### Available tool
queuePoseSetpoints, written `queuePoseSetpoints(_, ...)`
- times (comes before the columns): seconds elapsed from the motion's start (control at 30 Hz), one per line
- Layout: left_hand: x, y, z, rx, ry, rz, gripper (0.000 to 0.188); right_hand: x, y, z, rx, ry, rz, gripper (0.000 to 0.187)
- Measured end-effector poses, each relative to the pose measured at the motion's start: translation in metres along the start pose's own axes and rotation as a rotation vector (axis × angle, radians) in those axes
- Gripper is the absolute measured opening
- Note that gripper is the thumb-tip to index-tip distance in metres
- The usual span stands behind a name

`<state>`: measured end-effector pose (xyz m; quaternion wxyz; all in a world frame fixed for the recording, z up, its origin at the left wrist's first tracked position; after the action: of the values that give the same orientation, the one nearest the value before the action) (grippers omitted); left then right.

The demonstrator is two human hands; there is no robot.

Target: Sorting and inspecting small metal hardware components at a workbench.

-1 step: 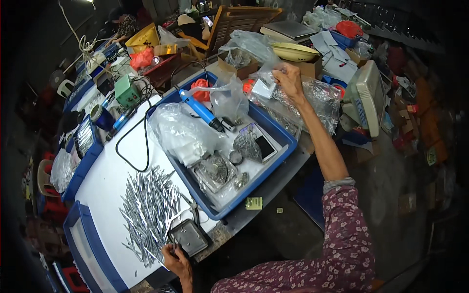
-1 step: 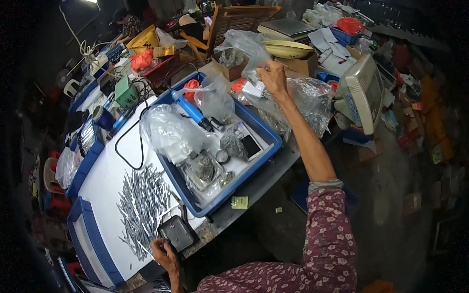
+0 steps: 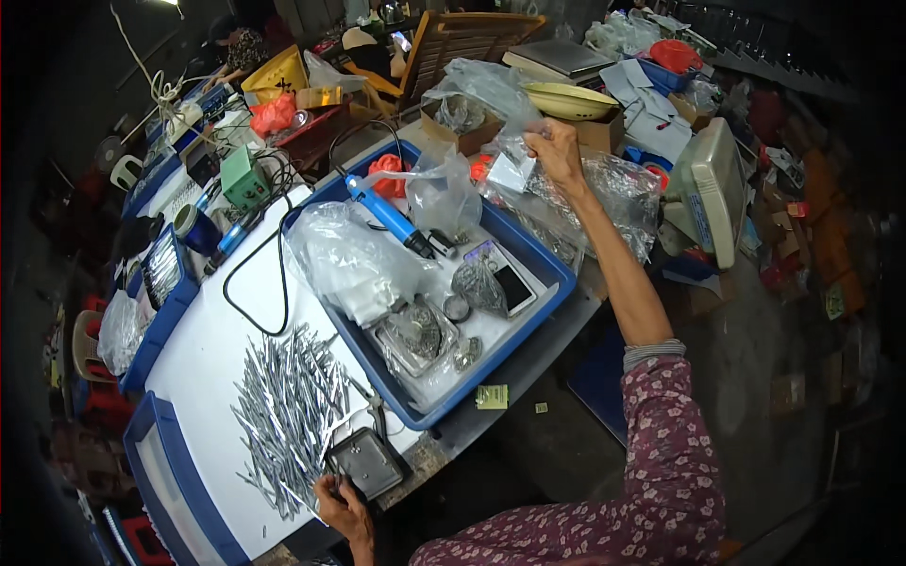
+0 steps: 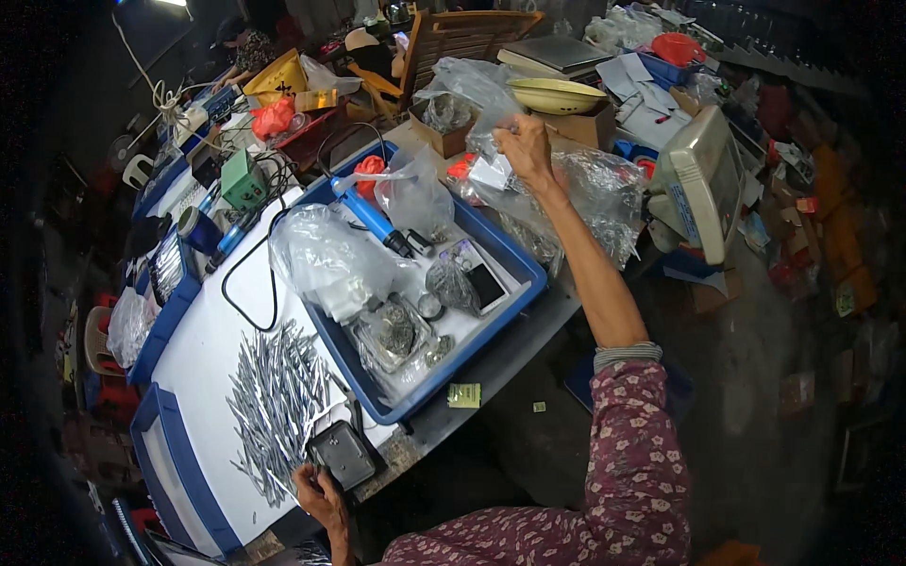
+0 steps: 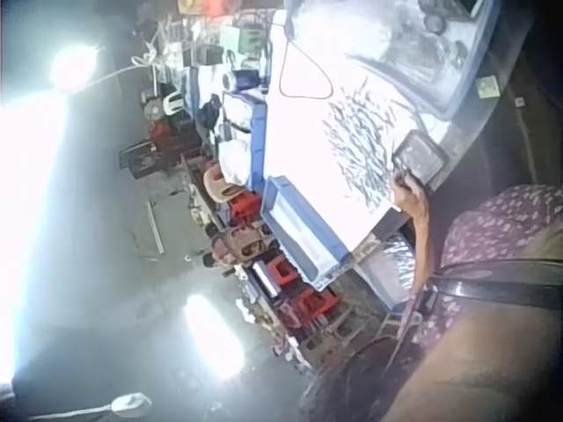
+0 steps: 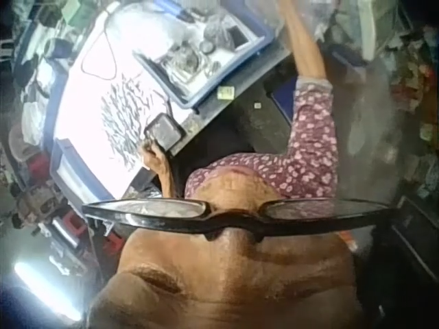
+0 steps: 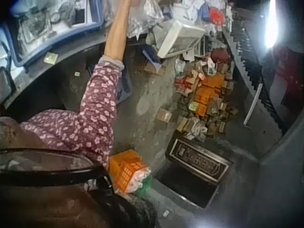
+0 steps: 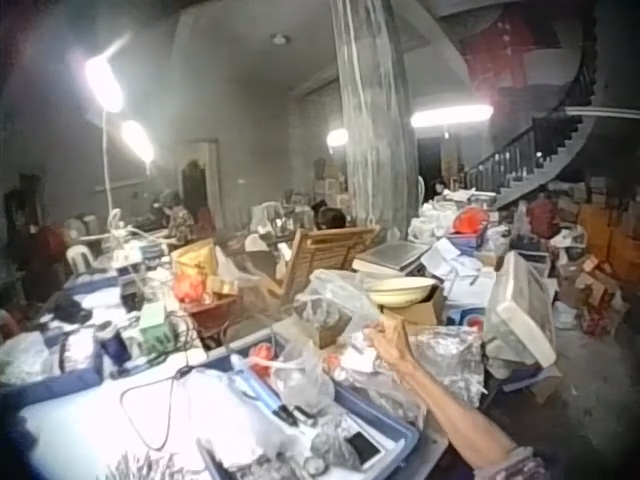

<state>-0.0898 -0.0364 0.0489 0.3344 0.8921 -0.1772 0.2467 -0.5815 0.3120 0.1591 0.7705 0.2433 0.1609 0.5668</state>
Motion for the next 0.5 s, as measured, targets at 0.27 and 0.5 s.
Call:
queuePoseSetpoints(0.27, -0.003, -0.006, 0.016, 0.078, 0.083, 0.066, 0.019, -0.050, 0.067, -0.059, -0.033, -0.055, -0.094, 0.007)
queuePoseSetpoints(0.5, -0.005, 0.005, -0.005, 0.052, 0.184, 0.112, 0.019, -0.102, 0.094, -0.089, 0.116, -0.296, -0.067, 0.015)
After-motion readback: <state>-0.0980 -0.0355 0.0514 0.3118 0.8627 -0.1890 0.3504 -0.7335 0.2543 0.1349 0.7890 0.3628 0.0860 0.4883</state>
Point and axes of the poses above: each hand's wrist, its own y-axis towards the middle knuckle, its own x-axis out of the back of the hand, z = x × y, the point moved 8 cm from there along y, towards the middle knuckle, and after that the axes turned 14 degrees about -z, right-handed, at the moved point
